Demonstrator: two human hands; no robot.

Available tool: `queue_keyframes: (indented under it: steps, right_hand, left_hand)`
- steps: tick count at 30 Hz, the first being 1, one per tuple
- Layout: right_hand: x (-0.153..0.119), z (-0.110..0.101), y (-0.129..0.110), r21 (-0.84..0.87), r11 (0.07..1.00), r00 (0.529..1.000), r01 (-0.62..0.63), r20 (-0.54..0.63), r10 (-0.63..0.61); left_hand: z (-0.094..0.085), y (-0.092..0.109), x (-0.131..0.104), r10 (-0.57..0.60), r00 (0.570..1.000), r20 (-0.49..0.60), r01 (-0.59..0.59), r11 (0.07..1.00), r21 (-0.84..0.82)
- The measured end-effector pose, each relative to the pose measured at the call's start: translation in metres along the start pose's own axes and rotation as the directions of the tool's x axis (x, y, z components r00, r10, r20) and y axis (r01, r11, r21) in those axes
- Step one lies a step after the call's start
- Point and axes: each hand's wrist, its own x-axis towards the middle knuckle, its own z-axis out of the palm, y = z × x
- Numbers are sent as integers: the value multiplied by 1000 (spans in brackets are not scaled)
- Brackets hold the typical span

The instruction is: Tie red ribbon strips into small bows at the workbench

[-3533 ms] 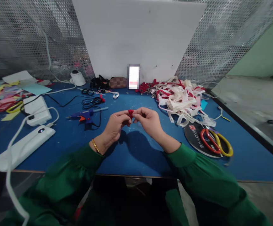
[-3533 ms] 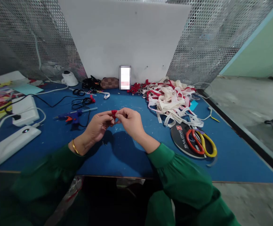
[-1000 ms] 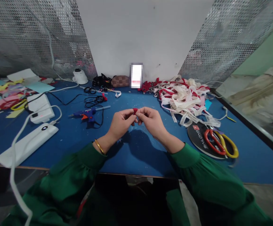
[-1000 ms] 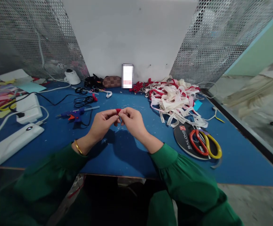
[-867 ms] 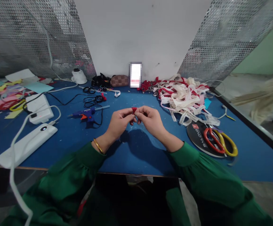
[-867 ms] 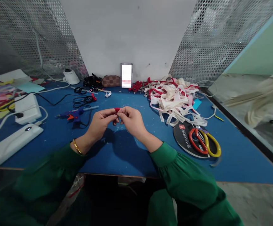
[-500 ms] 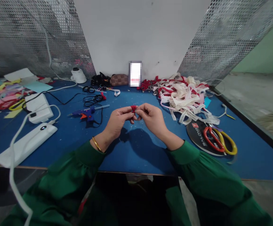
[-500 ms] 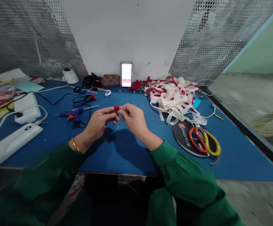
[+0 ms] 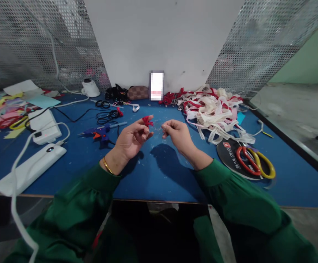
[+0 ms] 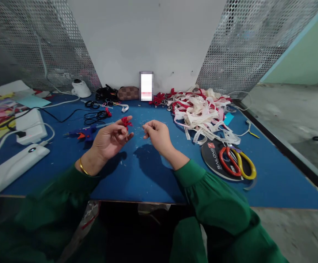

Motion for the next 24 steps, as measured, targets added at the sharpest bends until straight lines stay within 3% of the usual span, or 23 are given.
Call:
queue_keyframes:
  steps: [4,9,14,17,20,22,24]
  right_hand:
    - [3,-3,-5,45,997,996,55,-73,-52]
    - [-6,6,-14,197,980,993,-27,122,3]
    - [-8,9,-8,218,975,989,-43,149,11]
    - [-9,8,-8,72,996,993,45,102,-52]
    - [-13,11,-8,-120,978,985,169,35,-166]
    - [-15,14,-8,-128,975,983,183,21,-182]
    - [-15,18,-6,-11,994,992,111,58,-111]
  left_hand:
    - [-2,-3,2,18,1000,-3,-17,987,161]
    - [0,-9,2,43,999,-3,-40,960,278]
    - [3,-11,1,60,998,-2,-56,939,339]
    - [3,-11,0,8,1000,0,-8,960,281]
    - [4,-10,-1,-94,996,8,93,992,82]
    - [5,-10,-2,-139,990,25,140,989,-50]
    - [4,-10,-2,-154,987,44,158,982,-107]
